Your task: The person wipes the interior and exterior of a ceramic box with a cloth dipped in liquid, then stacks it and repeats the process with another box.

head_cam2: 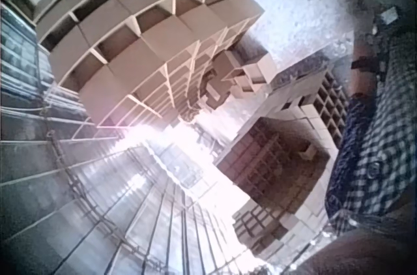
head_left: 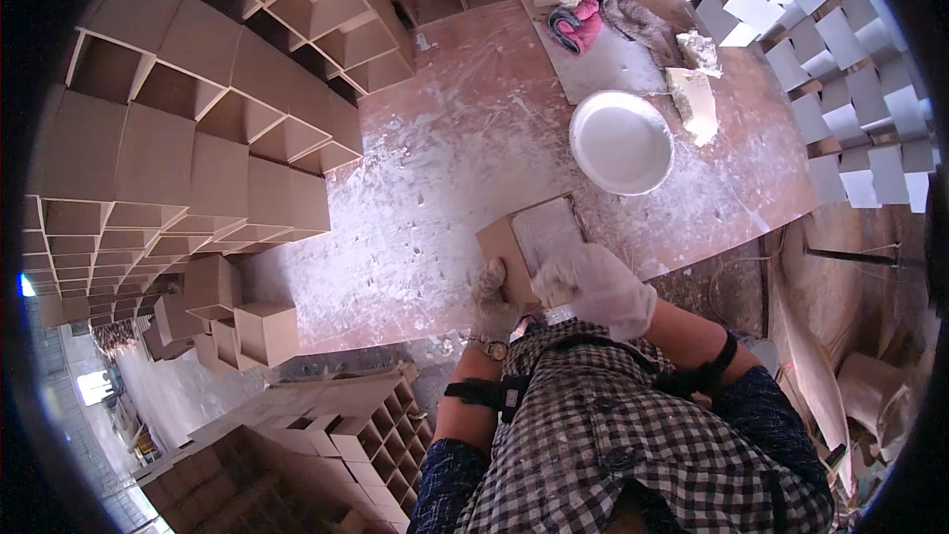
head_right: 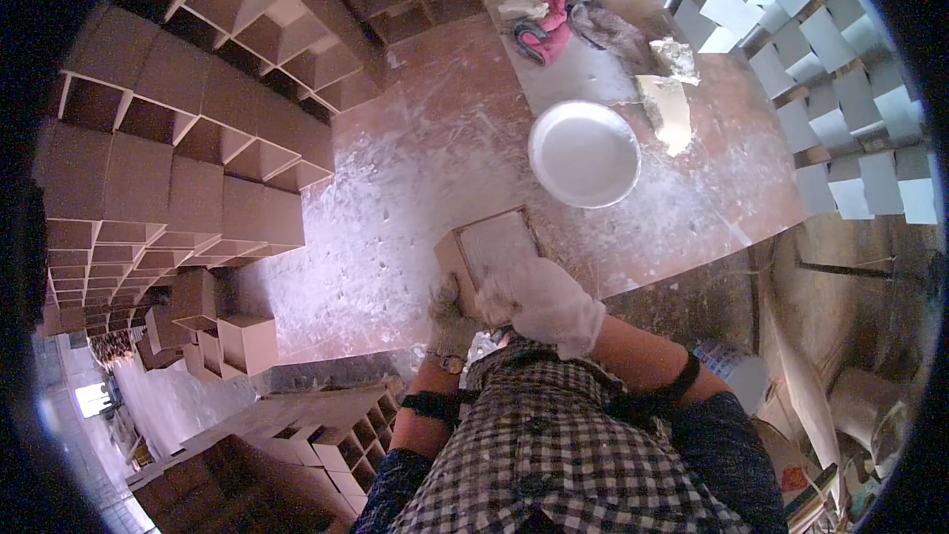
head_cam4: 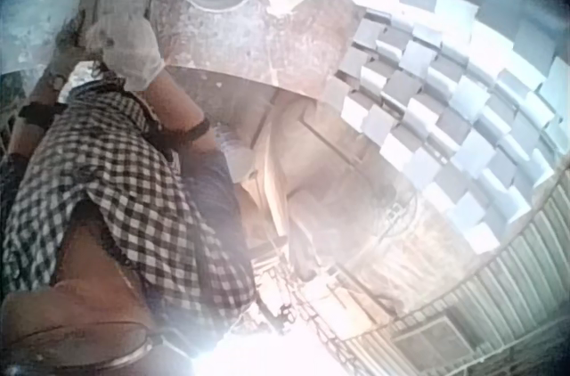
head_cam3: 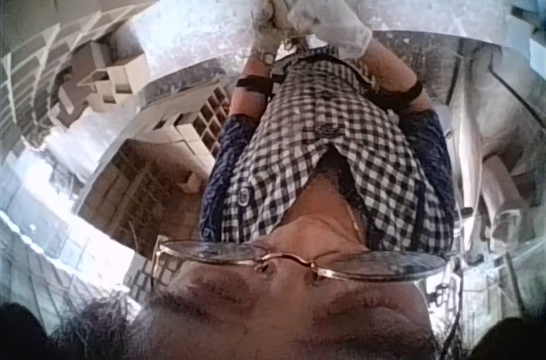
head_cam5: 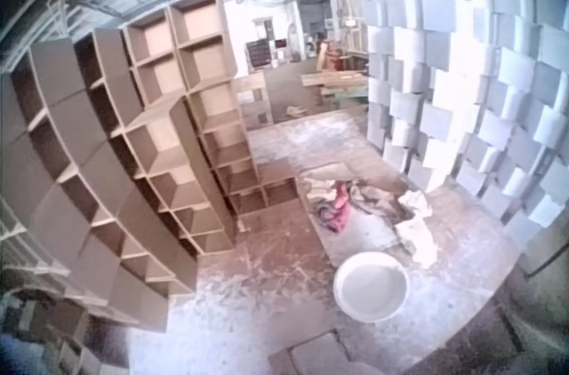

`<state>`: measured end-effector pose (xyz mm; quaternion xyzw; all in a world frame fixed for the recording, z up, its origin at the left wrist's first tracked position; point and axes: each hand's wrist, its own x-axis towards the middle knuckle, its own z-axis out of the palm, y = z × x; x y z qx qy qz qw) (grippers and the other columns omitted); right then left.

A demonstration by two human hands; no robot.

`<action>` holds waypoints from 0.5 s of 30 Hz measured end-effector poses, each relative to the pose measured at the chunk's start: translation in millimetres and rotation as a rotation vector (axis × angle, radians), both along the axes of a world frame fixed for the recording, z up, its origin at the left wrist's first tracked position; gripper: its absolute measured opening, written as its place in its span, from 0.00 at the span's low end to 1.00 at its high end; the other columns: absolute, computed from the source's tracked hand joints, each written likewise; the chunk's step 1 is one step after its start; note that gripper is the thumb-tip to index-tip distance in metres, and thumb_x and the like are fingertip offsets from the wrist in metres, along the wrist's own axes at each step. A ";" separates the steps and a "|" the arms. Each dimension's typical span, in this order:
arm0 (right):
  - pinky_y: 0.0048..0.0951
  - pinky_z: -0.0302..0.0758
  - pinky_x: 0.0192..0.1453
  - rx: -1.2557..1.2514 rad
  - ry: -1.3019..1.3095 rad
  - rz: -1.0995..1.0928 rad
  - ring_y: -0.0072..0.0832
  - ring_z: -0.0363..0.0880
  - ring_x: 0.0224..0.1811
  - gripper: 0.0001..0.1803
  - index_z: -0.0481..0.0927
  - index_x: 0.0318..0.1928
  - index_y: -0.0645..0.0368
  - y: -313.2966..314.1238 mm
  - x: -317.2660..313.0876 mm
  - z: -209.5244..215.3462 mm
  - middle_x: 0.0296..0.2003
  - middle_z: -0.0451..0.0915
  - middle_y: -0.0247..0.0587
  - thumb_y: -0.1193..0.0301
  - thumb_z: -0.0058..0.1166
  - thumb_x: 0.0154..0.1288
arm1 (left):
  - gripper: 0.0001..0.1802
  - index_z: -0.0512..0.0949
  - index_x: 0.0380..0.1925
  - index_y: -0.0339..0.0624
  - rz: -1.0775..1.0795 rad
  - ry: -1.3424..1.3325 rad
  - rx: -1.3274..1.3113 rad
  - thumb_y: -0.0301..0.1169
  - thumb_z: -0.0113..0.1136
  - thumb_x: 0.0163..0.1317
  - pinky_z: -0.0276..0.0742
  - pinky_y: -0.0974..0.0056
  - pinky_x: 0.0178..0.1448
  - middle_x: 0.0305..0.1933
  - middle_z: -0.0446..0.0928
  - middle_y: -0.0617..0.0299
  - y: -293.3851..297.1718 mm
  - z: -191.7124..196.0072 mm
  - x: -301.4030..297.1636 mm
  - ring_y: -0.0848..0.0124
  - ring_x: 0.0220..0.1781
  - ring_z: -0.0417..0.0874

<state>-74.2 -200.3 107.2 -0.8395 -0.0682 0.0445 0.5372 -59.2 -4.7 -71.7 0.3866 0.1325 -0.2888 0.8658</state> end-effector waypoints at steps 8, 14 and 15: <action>0.32 0.75 0.39 -0.287 -0.288 0.147 0.34 0.80 0.34 0.10 0.79 0.34 0.57 -20.7 29.2 -12.7 0.32 0.80 0.41 0.82 0.55 0.50 | 0.34 0.71 0.56 0.36 -0.038 0.152 -0.095 0.44 0.70 0.54 0.74 0.49 0.62 0.56 0.75 0.55 -12.4 60.3 19.7 0.58 0.59 0.75; 0.27 0.75 0.40 0.010 -0.096 -0.491 0.28 0.78 0.33 0.08 0.80 0.36 0.61 19.3 47.5 -48.5 0.31 0.79 0.43 0.84 0.52 0.56 | 0.34 0.70 0.58 0.37 -0.020 0.116 -0.255 0.42 0.69 0.55 0.75 0.46 0.62 0.54 0.75 0.54 -14.8 55.1 22.8 0.57 0.57 0.77; 0.26 0.75 0.40 0.067 -0.150 -0.445 0.28 0.78 0.33 0.08 0.80 0.36 0.61 22.8 45.8 -34.5 0.32 0.79 0.42 0.83 0.53 0.57 | 0.34 0.70 0.58 0.37 -0.034 0.154 -0.276 0.42 0.69 0.55 0.75 0.46 0.62 0.54 0.75 0.54 -13.9 57.6 21.5 0.57 0.57 0.77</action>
